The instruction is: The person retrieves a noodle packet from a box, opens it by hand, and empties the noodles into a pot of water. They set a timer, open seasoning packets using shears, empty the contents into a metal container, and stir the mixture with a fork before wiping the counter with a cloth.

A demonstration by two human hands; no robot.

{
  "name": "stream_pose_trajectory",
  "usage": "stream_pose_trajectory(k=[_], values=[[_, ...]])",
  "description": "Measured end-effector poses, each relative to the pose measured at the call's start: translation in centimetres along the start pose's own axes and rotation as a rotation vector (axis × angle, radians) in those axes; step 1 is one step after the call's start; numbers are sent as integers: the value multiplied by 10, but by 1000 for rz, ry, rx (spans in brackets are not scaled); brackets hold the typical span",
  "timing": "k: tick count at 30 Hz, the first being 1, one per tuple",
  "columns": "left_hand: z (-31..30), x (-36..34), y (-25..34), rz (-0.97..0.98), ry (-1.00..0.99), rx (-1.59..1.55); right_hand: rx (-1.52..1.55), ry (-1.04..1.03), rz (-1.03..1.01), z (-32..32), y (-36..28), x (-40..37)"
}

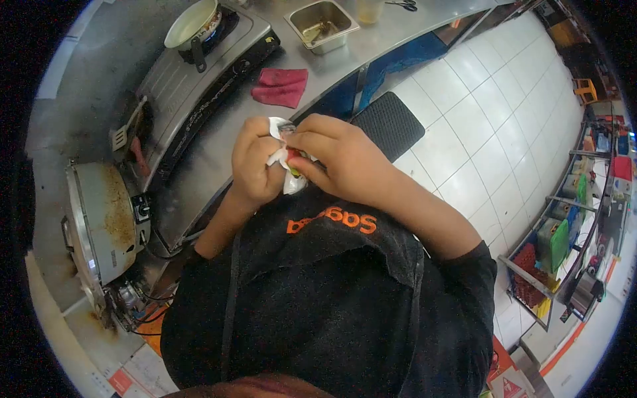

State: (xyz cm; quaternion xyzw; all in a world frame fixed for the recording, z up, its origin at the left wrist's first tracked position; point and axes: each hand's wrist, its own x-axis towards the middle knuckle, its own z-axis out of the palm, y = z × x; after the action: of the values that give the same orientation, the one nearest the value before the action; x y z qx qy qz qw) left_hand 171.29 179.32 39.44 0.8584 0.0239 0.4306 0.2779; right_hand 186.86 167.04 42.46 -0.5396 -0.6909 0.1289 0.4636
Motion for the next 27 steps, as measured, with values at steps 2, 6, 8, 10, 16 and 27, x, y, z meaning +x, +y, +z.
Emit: stream_pose_trajectory(k=[2, 6, 8, 10, 16, 27], values=[[4, -6, 1, -13, -41, 27, -96, 7, -43, 6, 1, -5], [7, -7, 5, 20, -122, 49, -149, -29, 42, 13, -1, -13], [7, -6, 7, 39, -147, 62, -163, -110, 130, 11, -1, -15], [10, -7, 8, 41, -179, 65, -144, -166, 154, 10, 3, -17], [8, -9, 12, -15, -353, 74, -107, -264, 279, 15, 14, -29], [10, -23, -11, 10, -532, -39, -135, -165, 240, 33, 14, -46]])
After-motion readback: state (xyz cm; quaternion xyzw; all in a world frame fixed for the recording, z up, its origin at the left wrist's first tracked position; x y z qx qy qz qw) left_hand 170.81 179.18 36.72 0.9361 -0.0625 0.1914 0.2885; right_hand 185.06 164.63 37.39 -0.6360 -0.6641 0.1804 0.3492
